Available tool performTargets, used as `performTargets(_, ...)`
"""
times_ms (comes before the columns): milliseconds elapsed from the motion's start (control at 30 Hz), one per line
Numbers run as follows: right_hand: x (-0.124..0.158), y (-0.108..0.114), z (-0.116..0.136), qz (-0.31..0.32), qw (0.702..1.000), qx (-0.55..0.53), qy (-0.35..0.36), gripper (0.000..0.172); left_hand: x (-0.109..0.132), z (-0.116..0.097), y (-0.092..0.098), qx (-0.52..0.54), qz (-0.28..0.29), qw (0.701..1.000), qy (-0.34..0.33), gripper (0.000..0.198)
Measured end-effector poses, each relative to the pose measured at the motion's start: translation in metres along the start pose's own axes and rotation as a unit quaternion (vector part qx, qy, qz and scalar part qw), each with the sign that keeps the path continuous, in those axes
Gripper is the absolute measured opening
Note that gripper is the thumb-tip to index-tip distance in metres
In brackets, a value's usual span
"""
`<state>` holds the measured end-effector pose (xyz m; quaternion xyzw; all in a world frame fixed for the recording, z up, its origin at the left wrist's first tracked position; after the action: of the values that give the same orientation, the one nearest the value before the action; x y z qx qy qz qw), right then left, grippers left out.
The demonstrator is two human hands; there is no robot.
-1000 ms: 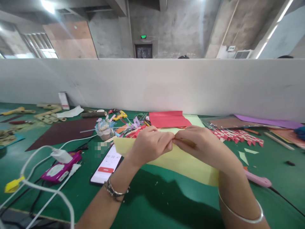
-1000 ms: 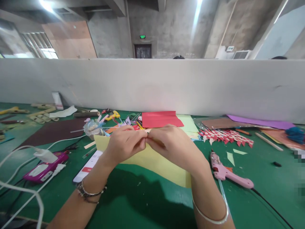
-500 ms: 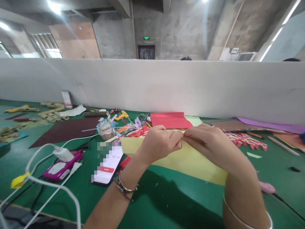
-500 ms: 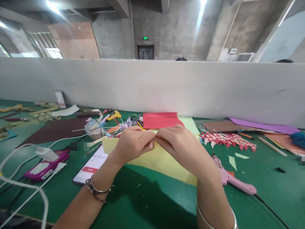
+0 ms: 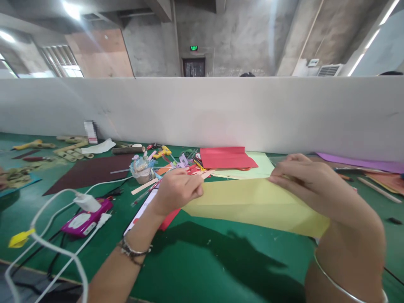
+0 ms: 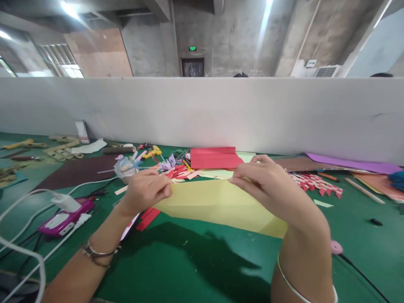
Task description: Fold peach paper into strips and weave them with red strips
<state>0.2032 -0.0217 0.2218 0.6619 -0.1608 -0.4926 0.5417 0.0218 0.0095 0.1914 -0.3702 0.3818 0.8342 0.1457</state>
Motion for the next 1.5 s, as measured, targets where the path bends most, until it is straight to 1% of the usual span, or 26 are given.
performTargets(133,0.008,0.008,-0.008,-0.013,1.0,0.001,-0.012,0.024,0.031,0.031,0.009,-0.055,0.048,0.997,0.024,0.024)
performTargets(233,0.01,0.011,-0.011,-0.023,0.999,0.015,-0.03,0.024,0.052,0.053,0.012,-0.097,0.079,0.99,0.063,0.026)
performTargets(300,0.008,0.01,-0.01,-0.024,0.998,0.028,-0.044,0.024,0.054,0.061,0.017,-0.109,0.077,0.986,0.103,0.026)
performTargets(333,0.006,0.008,-0.008,-0.021,0.998,0.031,-0.044,0.024,0.051,0.062,0.021,-0.093,0.065,0.985,0.128,0.025)
performTargets(367,0.004,0.006,-0.003,-0.012,0.999,0.029,-0.035,0.023,0.045,0.061,0.024,-0.058,0.051,0.985,0.153,0.023)
performTargets(433,-0.002,-0.002,0.009,0.015,1.0,0.012,-0.003,0.022,0.028,0.052,0.029,0.049,0.021,0.981,0.185,0.017)
performTargets(467,-0.004,-0.005,0.015,0.024,1.0,-0.001,0.013,0.021,0.017,0.043,0.028,0.096,0.027,0.979,0.176,0.023)
performTargets(500,-0.005,-0.006,0.02,0.023,0.999,-0.016,0.026,0.021,0.006,0.033,0.023,0.135,0.057,0.977,0.156,0.031)
performTargets(533,-0.006,-0.006,0.022,0.015,0.999,-0.028,0.032,0.021,-0.003,0.021,0.016,0.165,0.098,0.973,0.131,0.036)
performTargets(600,-0.006,-0.006,0.023,-0.007,0.999,-0.035,0.024,0.021,-0.013,0.003,0.007,0.208,0.152,0.962,0.091,0.028)
performTargets(633,-0.005,-0.006,0.022,-0.011,0.999,-0.027,0.019,0.021,-0.015,-0.004,0.003,0.22,0.174,0.957,0.074,0.026)
performTargets(700,-0.004,-0.011,0.024,-0.007,1.0,0.01,0.017,0.021,-0.015,-0.013,-0.003,0.228,0.199,0.952,0.05,0.032)
performTargets(767,-0.004,-0.022,0.033,0.011,0.998,0.045,0.036,0.02,-0.015,-0.02,-0.005,0.217,0.208,0.953,0.03,0.037)
performTargets(833,-0.005,-0.034,0.047,0.02,0.996,0.059,0.064,0.021,-0.017,-0.025,-0.006,0.206,0.209,0.956,0.011,0.04)
performTargets(867,-0.007,-0.039,0.054,0.012,0.995,0.06,0.076,0.023,-0.02,-0.028,-0.006,0.204,0.208,0.957,0.003,0.042)
performTargets(933,-0.009,-0.045,0.064,-0.02,0.995,0.053,0.078,0.024,-0.025,-0.032,-0.007,0.202,0.207,0.957,-0.005,0.044)
performTargets(1000,-0.01,-0.048,0.067,-0.052,0.995,0.034,0.073,0.022,-0.028,-0.037,-0.009,0.203,0.205,0.957,-0.013,0.045)
performTargets(1067,-0.008,-0.051,0.063,-0.062,0.995,0.014,0.07,0.02,-0.027,-0.041,-0.011,0.203,0.2,0.958,-0.023,0.046)
performTargets(1167,-0.001,-0.056,0.047,-0.048,0.997,0.001,0.058,0.018,-0.02,-0.041,-0.017,0.216,0.194,0.956,-0.033,0.045)
performTargets(1233,0.008,-0.057,0.032,-0.047,0.998,0.006,0.044,0.018,-0.014,-0.036,-0.022,0.236,0.202,0.95,-0.027,0.044)
performTargets(1333,0.024,-0.059,0.011,-0.047,0.998,0.022,0.029,0.02,-0.005,-0.023,-0.033,0.264,0.225,0.938,-0.003,0.045)
performTargets(1400,0.033,-0.064,0.003,-0.031,0.999,0.024,0.028,0.021,-0.003,-0.016,-0.038,0.274,0.234,0.933,0.002,0.047)
performTargets(1500,0.041,-0.07,-0.003,-0.02,0.999,0.016,0.037,0.02,-0.002,-0.014,-0.043,0.282,0.251,0.926,-0.015,0.049)
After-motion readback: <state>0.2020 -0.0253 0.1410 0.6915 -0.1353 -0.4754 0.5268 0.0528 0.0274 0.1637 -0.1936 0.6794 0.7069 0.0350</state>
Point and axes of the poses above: each hand's wrist, its own x-axis away from the middle knuckle, its own y-axis out of the back of the hand, z = x × y, the point moved 8 cm from there along -x, towards the middle knuckle, and after that the axes turned 4 degrees about z, right-handed, at the moved point
